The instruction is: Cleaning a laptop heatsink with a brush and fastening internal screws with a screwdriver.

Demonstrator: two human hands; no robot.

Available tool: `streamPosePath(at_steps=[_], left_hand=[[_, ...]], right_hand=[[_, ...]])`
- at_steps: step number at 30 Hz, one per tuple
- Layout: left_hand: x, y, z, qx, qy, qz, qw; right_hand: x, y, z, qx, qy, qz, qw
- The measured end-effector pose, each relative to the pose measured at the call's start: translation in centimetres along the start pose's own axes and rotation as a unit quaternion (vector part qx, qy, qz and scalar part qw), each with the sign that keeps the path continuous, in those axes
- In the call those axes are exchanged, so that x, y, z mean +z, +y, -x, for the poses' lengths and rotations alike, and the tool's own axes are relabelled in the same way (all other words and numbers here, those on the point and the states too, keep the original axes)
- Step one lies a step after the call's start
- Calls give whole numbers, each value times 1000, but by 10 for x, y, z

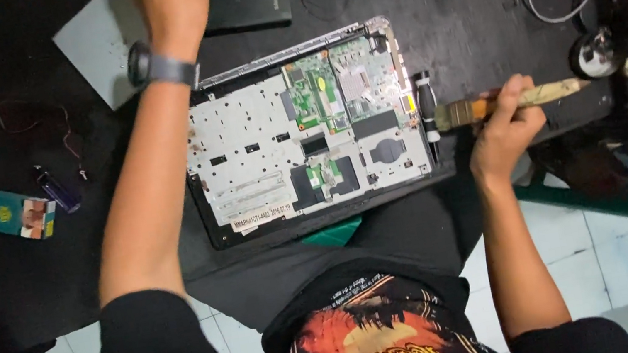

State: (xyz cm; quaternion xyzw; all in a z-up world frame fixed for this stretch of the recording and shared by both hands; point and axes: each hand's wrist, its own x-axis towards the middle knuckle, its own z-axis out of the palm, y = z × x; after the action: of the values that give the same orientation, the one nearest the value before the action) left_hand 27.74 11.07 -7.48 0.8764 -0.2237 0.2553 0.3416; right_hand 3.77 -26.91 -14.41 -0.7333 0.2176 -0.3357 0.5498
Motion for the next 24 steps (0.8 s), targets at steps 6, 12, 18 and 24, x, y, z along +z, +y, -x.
streamPosePath(at_steps=[6,12,18,24], left_hand=[[-62,113,38,22,-146,97,984],[-85,160,135,-58,-323,41,944],[-63,164,183,-16,-289,-141,947],[-63,164,182,-34,-279,-124,952]], right_hand=[[5,-30,1,-45,-28,-14,999],[0,-30,-2,-52,13,-39,998],[-12,-57,-47,15,-187,186,964],[14,-86,-57,-73,-309,563,763]])
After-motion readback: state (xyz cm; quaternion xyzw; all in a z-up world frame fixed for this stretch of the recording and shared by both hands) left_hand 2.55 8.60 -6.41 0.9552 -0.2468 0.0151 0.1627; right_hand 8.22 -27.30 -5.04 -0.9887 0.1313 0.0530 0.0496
